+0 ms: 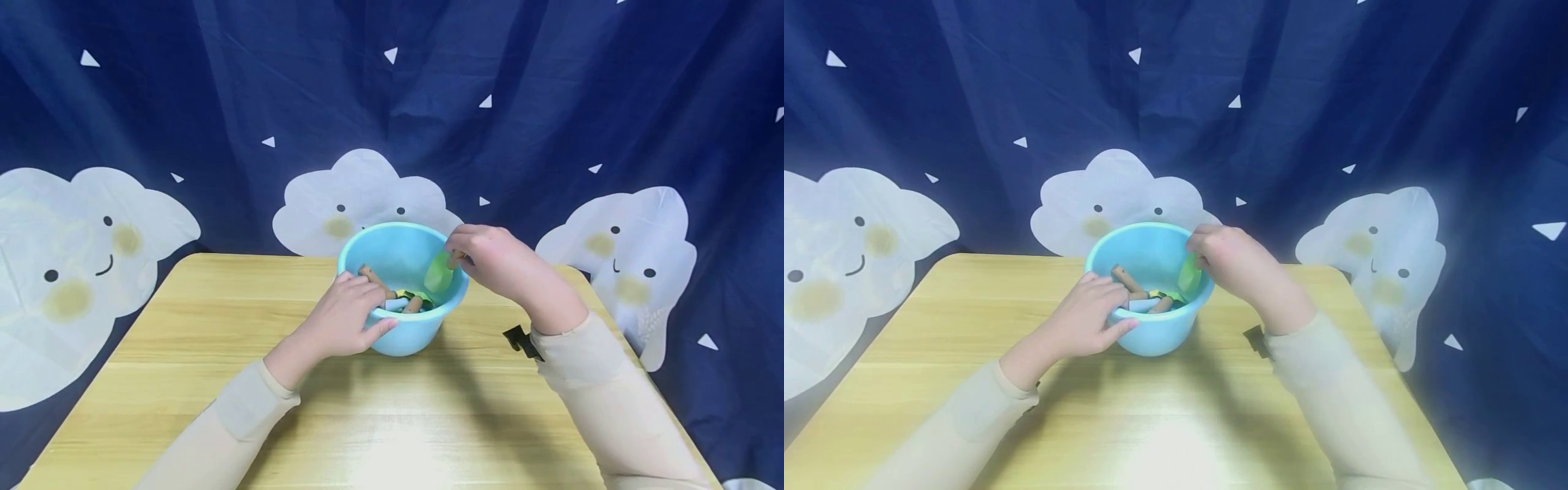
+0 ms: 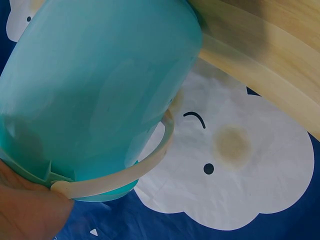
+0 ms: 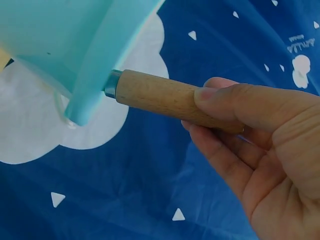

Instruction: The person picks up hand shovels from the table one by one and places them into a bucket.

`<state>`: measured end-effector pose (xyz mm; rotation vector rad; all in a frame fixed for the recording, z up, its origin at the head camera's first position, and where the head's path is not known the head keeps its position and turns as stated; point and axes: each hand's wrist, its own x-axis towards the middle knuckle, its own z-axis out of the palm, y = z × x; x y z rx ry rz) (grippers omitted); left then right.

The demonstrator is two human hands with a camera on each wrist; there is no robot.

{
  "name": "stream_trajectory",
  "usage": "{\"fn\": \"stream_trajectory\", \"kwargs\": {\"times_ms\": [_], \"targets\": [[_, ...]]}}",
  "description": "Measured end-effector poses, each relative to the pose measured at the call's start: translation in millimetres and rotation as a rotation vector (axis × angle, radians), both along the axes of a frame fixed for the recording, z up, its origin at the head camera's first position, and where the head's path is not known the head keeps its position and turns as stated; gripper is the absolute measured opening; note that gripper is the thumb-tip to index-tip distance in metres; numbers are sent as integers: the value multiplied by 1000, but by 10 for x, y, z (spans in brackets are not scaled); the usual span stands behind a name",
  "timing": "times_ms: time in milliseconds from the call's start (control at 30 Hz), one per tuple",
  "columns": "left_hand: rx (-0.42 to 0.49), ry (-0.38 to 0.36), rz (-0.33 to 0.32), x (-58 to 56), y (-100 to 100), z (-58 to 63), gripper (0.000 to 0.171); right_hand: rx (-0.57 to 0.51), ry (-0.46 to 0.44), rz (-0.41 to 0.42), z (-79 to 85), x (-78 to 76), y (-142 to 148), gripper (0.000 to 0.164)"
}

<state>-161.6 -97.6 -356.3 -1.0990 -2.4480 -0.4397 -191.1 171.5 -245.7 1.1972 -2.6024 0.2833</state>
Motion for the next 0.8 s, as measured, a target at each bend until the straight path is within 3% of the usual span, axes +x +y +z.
{"fn": "stream_trajectory", "kwargs": {"times_ms": [800], "targets": [[-7,-25,8,8,-2,-8,40,55,41,66,-357,-63,-158,24]]}}
